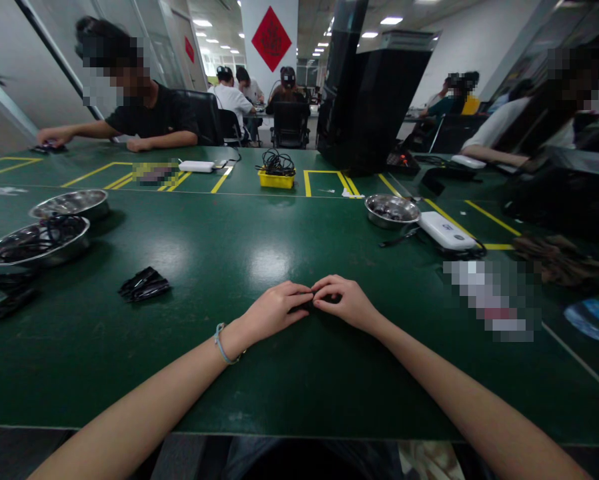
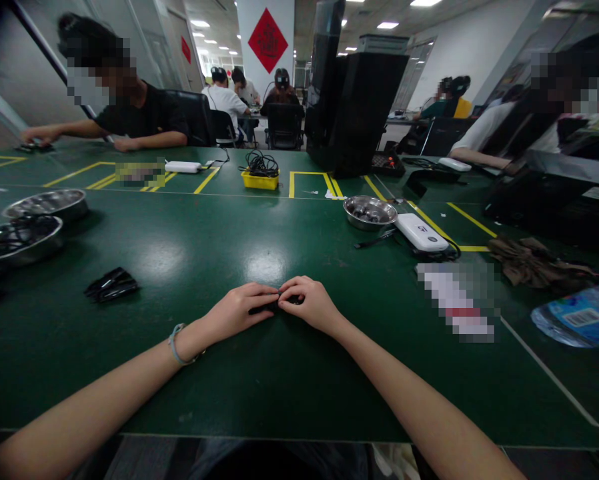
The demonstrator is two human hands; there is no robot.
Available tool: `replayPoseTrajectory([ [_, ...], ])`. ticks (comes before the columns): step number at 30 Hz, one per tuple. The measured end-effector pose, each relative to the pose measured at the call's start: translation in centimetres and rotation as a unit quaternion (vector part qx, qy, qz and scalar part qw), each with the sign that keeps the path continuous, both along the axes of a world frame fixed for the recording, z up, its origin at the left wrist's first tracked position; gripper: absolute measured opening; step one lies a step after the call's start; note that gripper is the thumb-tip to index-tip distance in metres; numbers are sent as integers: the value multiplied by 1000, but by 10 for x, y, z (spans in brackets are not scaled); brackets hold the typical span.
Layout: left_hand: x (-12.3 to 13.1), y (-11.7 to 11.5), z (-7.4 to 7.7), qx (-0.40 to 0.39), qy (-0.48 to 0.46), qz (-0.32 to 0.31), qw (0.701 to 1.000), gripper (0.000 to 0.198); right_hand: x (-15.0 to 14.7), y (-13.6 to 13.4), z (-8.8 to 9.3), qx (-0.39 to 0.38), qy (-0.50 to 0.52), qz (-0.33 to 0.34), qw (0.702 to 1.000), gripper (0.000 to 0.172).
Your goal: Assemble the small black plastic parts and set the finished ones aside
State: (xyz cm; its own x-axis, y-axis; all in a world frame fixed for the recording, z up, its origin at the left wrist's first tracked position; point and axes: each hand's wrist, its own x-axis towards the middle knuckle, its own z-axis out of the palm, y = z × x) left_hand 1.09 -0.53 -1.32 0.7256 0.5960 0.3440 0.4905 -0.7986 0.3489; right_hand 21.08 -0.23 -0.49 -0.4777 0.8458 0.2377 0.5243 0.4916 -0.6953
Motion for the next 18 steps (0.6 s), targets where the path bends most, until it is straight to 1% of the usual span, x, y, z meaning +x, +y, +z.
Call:
replayPoseTrajectory([
  [18,0,0,1,-1,-1,-3,1000,28,-1,-1,1,14,-20,4,1000,5],
])
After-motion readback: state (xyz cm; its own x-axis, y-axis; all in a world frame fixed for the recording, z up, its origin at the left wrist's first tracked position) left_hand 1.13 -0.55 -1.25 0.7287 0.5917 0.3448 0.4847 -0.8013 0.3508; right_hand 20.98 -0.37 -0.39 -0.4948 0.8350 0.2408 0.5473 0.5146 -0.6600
